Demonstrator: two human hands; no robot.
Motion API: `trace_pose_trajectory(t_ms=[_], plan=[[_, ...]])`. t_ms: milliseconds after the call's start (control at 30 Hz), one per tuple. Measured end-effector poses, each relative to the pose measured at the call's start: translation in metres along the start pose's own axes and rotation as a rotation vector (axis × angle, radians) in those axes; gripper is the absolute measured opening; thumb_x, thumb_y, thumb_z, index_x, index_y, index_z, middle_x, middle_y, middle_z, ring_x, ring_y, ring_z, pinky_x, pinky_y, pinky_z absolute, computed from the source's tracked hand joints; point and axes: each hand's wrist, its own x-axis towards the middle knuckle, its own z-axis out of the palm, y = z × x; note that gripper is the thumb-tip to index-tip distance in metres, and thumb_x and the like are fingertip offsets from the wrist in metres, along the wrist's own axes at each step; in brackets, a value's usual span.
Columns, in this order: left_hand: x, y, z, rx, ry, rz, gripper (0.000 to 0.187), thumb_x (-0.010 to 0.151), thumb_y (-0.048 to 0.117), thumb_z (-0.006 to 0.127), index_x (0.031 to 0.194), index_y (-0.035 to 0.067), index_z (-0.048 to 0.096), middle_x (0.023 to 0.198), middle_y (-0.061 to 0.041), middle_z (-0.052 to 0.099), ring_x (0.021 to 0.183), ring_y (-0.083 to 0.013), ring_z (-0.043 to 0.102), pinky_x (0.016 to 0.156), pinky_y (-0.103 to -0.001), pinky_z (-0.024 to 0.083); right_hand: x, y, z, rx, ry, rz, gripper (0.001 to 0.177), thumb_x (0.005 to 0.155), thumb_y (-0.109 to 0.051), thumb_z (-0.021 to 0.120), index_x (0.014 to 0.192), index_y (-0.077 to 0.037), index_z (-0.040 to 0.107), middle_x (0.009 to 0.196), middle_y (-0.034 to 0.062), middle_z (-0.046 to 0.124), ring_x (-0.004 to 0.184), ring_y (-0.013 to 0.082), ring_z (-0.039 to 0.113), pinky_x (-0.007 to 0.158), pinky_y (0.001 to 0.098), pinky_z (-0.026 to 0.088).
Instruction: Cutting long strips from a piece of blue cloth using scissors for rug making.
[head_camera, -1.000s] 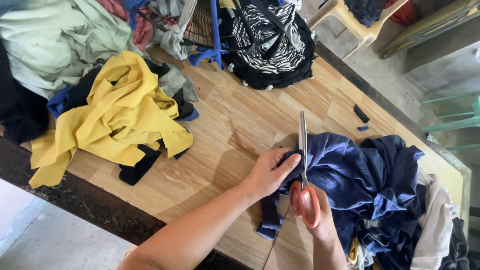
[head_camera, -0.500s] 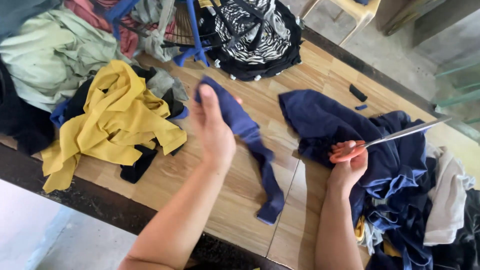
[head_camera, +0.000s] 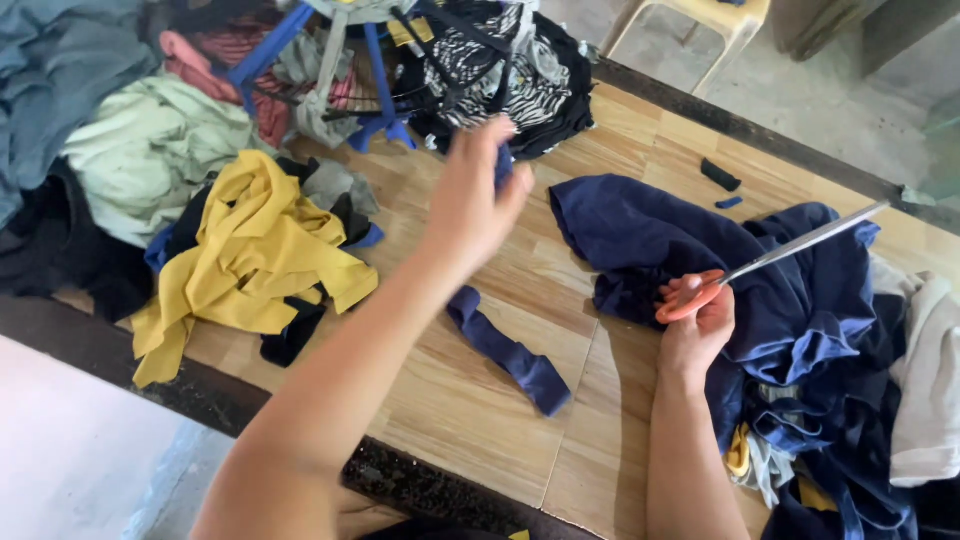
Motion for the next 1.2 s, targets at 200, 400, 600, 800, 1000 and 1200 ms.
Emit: trace_pose_trajectory(t_ms=[200,400,600,800,1000,1200], plan=[[-0.121,0.044,-0.028,0.041,-0.832,0.306,0.049,0.084,0.037,0.071,0.126,0.012,0.064,0.12,-0.013,0.066,0.115,-0.0314,0.058,0.094,-0.051,0.048,0.002,0.006,-0.003,-0.026,0.004,0.028,0.033,0.109,-0.035,0.066,0.103,-0.004,0.058,0.092,0.0055,0.065,0.074,0.0108,0.062,0.064,0.0232,0.052],[-0.106,0.037,-0.083,0.26,-1.172,-0.004,0.047,0.1,0.052,0.057,0.08,0.012,0.069,0.083,-0.007,0.071,0.088,-0.0243,0.069,0.082,-0.044,0.054,0.0,0.001,-0.002,0.045,0.001,0.053,0.038,0.107,-0.042,0.064,0.106,-0.004,0.059,0.089,0.0064,0.065,0.075,0.0126,0.065,0.067,0.0244,0.055],[-0.063,0.037,-0.041,0.211,-0.687,-0.103,0.032,0.1,0.04,0.061,0.092,0.009,0.066,0.067,-0.007,0.07,0.061,-0.0269,0.068,0.055,-0.04,0.05,-0.006,-0.032,0.003,0.174,0.009,-0.035,0.044,0.108,-0.048,0.06,0.105,-0.005,0.057,0.088,0.007,0.062,0.074,0.0163,0.065,0.063,0.0284,0.056],[-0.033,-0.01,0.107,0.22,-0.735,-0.127,0.038,0.098,0.019,0.06,0.135,0.017,0.052,0.083,-0.011,0.072,0.074,-0.0306,0.07,0.06,-0.044,0.053,0.012,-0.042,-0.018,0.229,0.228,-0.171,0.042,0.111,-0.045,0.059,0.107,-0.004,0.054,0.088,0.0093,0.062,0.075,0.0193,0.066,0.061,0.0313,0.055],[0.059,-0.016,0.169,-0.024,-0.08,0.017,0.016,0.092,0.008,0.064,0.103,0.016,0.072,0.097,-0.011,0.076,0.092,-0.0336,0.073,0.079,-0.045,0.057,0.02,-0.046,-0.044,0.181,0.331,-0.233,0.044,0.113,-0.046,0.053,0.107,-0.002,0.054,0.088,0.012,0.064,0.074,0.0196,0.065,0.06,0.0302,0.055],[0.087,-0.03,0.166,-0.026,0.027,0.17,0.056,0.087,0.014,0.07,0.138,0.0,0.055,0.127,-0.023,0.062,0.106,-0.0404,0.065,0.083,-0.045,0.056,0.019,-0.037,-0.042,0.211,0.326,-0.214,0.037,0.116,-0.038,0.058,0.112,-0.001,0.054,0.092,0.0106,0.061,0.077,0.019,0.064,0.062,0.0304,0.054]])
